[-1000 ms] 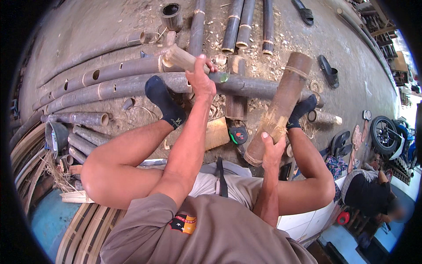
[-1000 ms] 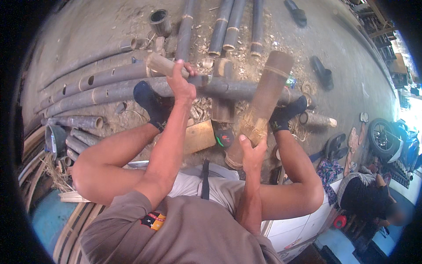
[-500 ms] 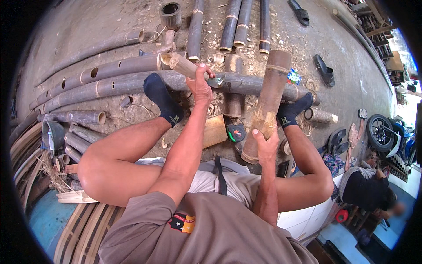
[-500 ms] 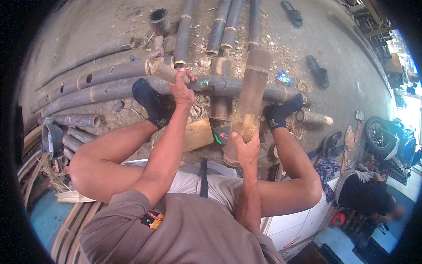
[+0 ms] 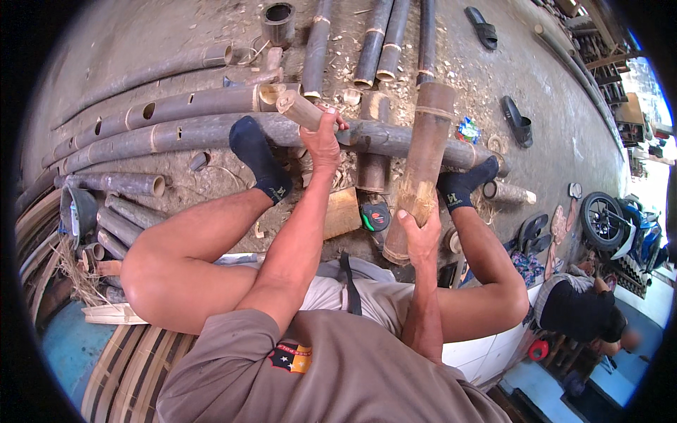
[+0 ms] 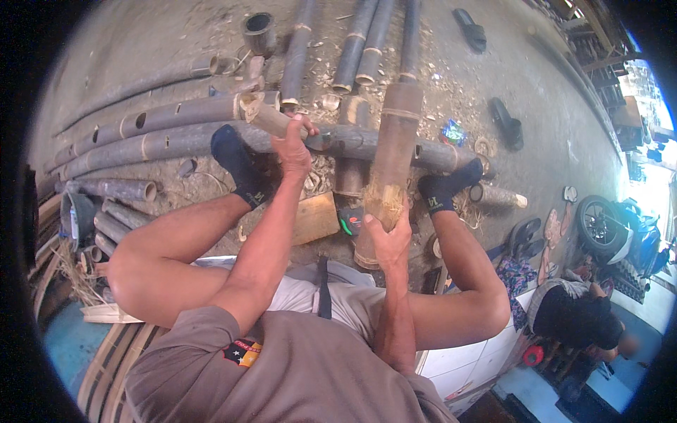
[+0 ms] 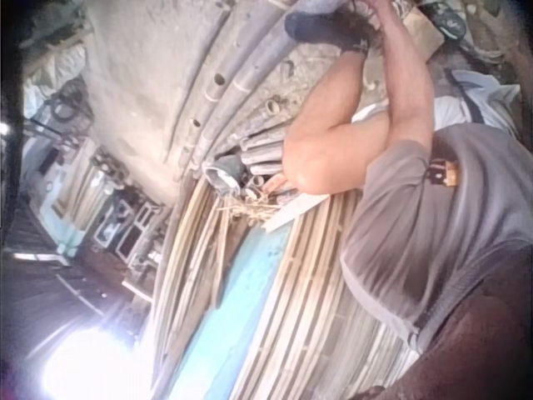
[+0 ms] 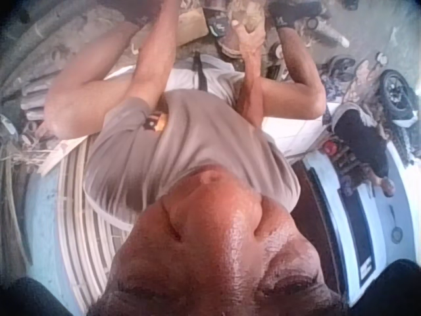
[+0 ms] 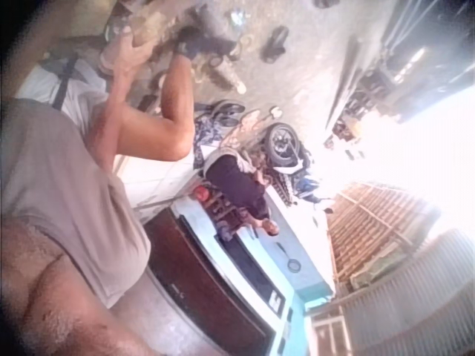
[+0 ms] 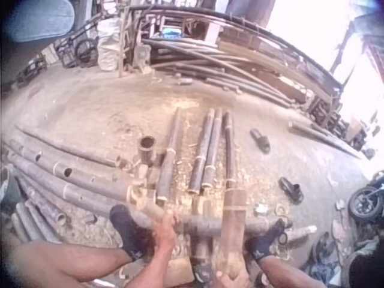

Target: The person sits on the floor and measures several bamboo poles with a tape measure, marking lengths with a pen. The person handles the poles one at a time, aligns the tape, and writes measurements on the bamboo.

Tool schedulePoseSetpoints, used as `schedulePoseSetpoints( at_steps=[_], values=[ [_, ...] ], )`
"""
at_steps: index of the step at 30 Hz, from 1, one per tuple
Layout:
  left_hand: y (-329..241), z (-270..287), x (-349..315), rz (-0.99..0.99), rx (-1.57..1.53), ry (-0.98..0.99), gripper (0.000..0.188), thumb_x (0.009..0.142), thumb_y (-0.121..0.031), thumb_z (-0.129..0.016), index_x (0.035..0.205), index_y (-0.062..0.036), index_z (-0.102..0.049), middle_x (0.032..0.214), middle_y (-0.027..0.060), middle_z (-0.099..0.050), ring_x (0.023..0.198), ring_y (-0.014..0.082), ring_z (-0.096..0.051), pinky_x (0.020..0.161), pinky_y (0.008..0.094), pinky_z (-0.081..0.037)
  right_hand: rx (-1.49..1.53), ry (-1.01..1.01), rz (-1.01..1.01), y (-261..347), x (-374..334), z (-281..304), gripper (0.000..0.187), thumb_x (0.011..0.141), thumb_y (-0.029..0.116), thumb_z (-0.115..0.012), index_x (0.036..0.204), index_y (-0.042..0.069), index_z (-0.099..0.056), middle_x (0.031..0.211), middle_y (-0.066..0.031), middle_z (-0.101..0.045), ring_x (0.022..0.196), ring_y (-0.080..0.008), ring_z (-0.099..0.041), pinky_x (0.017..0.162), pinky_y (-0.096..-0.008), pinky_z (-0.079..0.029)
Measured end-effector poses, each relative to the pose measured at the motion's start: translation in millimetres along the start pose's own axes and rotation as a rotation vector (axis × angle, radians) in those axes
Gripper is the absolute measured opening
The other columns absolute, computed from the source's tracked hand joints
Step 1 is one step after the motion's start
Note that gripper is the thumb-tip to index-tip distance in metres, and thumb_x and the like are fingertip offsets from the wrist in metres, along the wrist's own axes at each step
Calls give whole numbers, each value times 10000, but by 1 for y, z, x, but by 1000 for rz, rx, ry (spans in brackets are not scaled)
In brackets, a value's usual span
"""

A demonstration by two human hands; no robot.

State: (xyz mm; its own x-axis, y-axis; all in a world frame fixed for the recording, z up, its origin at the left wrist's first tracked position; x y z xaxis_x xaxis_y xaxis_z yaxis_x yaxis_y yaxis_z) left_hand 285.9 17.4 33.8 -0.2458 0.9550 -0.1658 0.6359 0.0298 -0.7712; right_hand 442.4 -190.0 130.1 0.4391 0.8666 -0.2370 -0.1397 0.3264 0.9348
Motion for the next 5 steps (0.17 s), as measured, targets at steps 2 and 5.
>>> schedulePoseSetpoints(
  at_steps=[2, 5],
  values=[
    [5, 7, 1, -9, 3, 3, 232, 919, -132, -687, 1022, -53, -495, 764, 89, -601, 655, 199, -602, 670, 393, -550, -125, 23, 45, 14, 4, -4, 826, 896, 132, -730, 1609, 0, -337, 1327, -184, -665, 1186, -236, -653, 1029, -363, -516],
    [3, 6, -3, -44, -28, -17, 156, 929, -120, -693, 958, -56, -553, 763, 71, -611, 640, 163, -601, 665, 369, -582, -261, 88, 81, 67, 22, -14, 875, 890, 128, -728, 1646, 41, -296, 1389, -250, -652, 1263, -298, -664, 1051, -357, -517]
  ],
)
Point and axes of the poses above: each hand's wrist, its own x-axis towards the middle knuckle, its own z-axis out of the back of the hand, y = z × x, the point moved 2 cm from there along x, towards the middle knuckle
